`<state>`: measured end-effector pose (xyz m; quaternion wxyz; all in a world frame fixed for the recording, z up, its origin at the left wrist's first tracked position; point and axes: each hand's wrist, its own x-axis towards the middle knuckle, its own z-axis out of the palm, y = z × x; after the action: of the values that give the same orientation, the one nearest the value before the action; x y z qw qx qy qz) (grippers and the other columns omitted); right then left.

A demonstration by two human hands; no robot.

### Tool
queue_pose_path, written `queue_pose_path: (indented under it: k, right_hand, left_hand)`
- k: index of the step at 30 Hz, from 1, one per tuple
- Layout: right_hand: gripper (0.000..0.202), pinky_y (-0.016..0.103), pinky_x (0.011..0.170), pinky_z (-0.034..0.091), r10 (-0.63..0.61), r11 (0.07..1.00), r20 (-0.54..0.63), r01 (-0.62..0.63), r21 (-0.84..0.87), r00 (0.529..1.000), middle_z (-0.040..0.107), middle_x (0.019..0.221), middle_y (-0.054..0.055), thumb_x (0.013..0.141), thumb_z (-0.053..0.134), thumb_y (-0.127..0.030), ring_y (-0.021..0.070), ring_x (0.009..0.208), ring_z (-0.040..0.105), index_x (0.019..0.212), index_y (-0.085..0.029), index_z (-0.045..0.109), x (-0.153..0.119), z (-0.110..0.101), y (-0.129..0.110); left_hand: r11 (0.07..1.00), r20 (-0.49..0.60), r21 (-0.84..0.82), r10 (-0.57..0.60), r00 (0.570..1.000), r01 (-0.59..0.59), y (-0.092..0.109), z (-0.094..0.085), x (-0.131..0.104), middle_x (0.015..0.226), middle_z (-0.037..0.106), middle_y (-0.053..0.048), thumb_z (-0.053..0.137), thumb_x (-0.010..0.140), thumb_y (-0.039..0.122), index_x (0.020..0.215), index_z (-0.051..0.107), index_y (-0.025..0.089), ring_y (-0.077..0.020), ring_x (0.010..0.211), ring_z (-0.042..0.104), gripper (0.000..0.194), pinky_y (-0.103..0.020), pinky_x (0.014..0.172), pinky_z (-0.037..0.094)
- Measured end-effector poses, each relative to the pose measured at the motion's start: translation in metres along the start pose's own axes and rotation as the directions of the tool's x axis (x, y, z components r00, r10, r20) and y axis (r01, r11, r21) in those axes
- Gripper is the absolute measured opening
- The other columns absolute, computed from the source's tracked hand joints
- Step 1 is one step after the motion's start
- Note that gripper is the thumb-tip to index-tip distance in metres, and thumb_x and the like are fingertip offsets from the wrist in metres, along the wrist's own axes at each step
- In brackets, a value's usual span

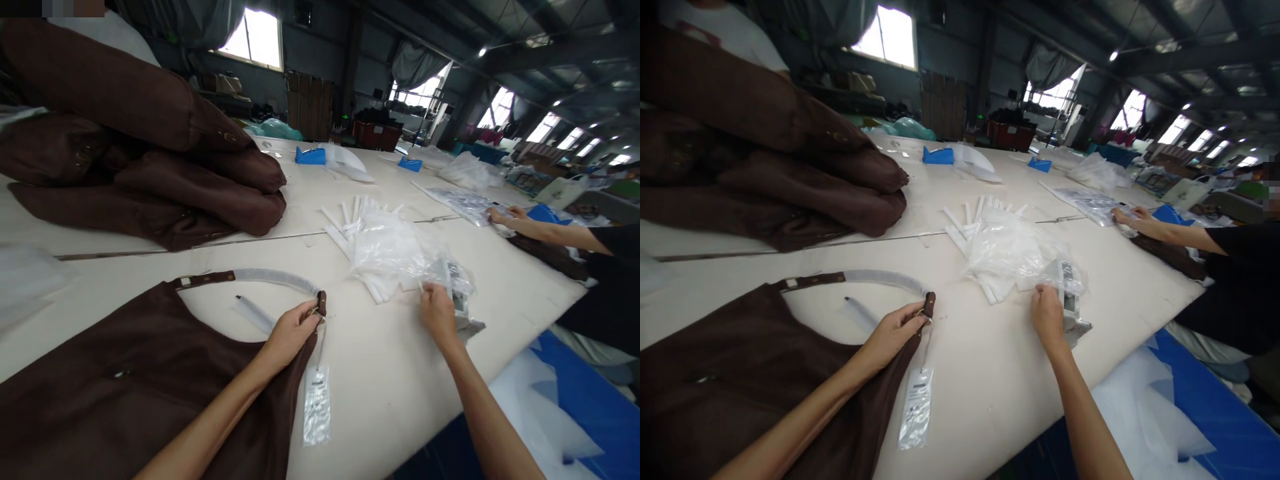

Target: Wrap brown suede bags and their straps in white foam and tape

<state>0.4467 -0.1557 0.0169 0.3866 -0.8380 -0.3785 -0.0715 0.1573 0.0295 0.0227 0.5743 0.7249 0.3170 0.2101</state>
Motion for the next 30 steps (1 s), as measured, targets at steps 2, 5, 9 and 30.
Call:
queue_pose_path:
  k: [2, 5, 9, 30]
  right_hand:
    - [0.019, 0.047, 0.087, 0.051, 0.025, 1.000, -0.060, -0.024, 0.010, 0.998, 0.070, 0.104, 0.009, 0.094, 0.045, -0.030, 0.0241, 0.091, 0.066, 0.090, -0.020, 0.060, -0.017, -0.005, 0.002]
    - [0.022, 0.053, 0.094, 0.047, 0.003, 1.000, -0.133, -0.002, 0.009, 0.991, 0.071, 0.111, 0.010, 0.089, 0.042, -0.031, 0.0282, 0.100, 0.066, 0.095, -0.021, 0.061, -0.037, -0.006, 0.004]
    - [0.045, 0.055, 0.109, 0.037, -0.092, 0.996, -0.019, 0.092, -0.021, 0.996, 0.059, 0.133, 0.016, 0.089, 0.046, -0.041, 0.0328, 0.126, 0.053, 0.127, -0.018, 0.055, -0.029, 0.006, -0.004]
    - [0.031, 0.020, 0.048, 0.037, 0.288, 0.248, 0.529, -0.596, 0.764, 0.798, 0.050, 0.055, -0.006, 0.061, 0.077, -0.026, 0.0092, 0.051, 0.044, 0.062, -0.020, 0.047, -0.057, 0.012, -0.093]
  left_hand:
    - [0.986, -0.026, -0.163, -0.018, 1.000, 0.014, 0.006, -0.006, -0.004, 0.095, 0.072, -0.004, 0.057, 0.080, 0.041, 0.115, 0.070, 0.016, -0.0249, 0.096, 0.064, 0.044, -0.032, 0.089, 0.046]
    - [0.942, -0.026, -0.327, -0.090, 0.996, 0.077, 0.013, -0.013, -0.011, 0.091, 0.073, -0.005, 0.064, 0.076, 0.041, 0.113, 0.071, 0.015, -0.0228, 0.086, 0.064, 0.046, -0.030, 0.082, 0.047]
    - [0.907, -0.007, -0.402, -0.140, 0.990, 0.125, 0.015, -0.015, -0.014, 0.092, 0.073, -0.005, 0.069, 0.074, 0.042, 0.116, 0.069, 0.015, -0.0208, 0.085, 0.064, 0.049, -0.027, 0.079, 0.045]
    - [0.871, -0.004, -0.464, -0.185, 0.983, 0.162, 0.017, -0.021, -0.021, 0.096, 0.073, -0.006, 0.072, 0.075, 0.045, 0.124, 0.065, 0.016, -0.0139, 0.068, 0.056, 0.057, -0.022, 0.062, 0.039]
